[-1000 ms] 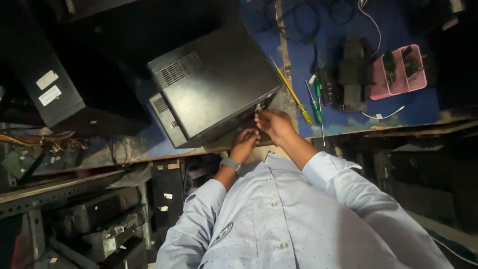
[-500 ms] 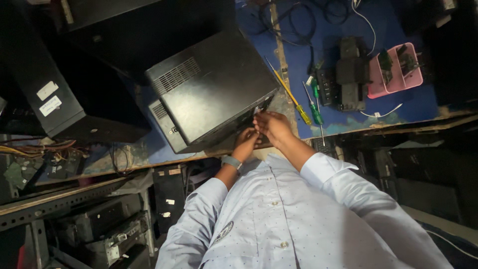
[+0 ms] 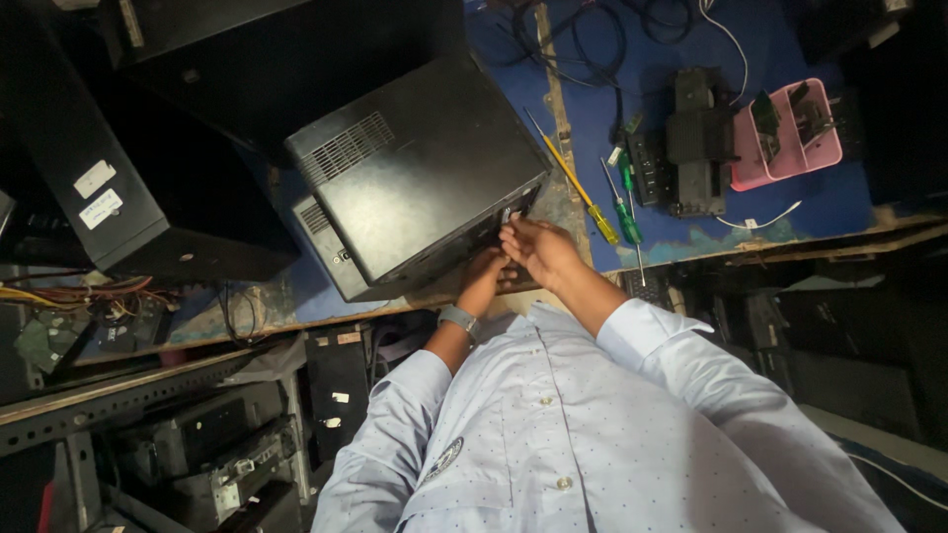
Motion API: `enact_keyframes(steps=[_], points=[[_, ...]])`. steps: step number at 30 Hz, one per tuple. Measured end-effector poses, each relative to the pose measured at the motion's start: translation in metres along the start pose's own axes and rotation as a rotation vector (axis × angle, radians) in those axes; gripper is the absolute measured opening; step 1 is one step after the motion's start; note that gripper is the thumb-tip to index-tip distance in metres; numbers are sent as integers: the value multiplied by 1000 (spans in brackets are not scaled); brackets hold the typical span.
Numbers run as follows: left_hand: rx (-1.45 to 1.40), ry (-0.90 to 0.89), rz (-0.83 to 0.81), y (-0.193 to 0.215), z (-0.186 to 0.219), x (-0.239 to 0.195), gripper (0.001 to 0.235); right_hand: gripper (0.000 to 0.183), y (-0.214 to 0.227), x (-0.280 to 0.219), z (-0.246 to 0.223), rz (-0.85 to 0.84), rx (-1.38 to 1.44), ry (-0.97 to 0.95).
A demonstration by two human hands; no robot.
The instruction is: The person uses a screwdriver to remove screws from the back of a computer tower, then opens the side panel to access the internal components.
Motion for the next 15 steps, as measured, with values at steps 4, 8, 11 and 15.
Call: enact_keyframes(steps=[4, 8, 11, 15], points=[[30, -24, 14, -1, 5, -6, 18, 14, 4, 2, 0, 5, -42, -9], [-7, 4, 19, -5, 2, -6, 18, 11, 9, 6, 1, 8, -22, -17], [-15, 12, 18, -8, 5, -4, 18, 15, 12, 13, 2, 15, 12, -20], [1, 16, 10, -14, 13, -9, 21, 23, 15, 15, 8, 37, -27, -41]])
Point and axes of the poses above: each hand's wrist, its own x-axis towards the middle knuckle, its own y-axis out of the back of the hand, z = x × y, the point moved 10 cm from there along x, towards the middle knuckle, and after that the axes turned 15 degrees about -z, right-handed, at the moved point
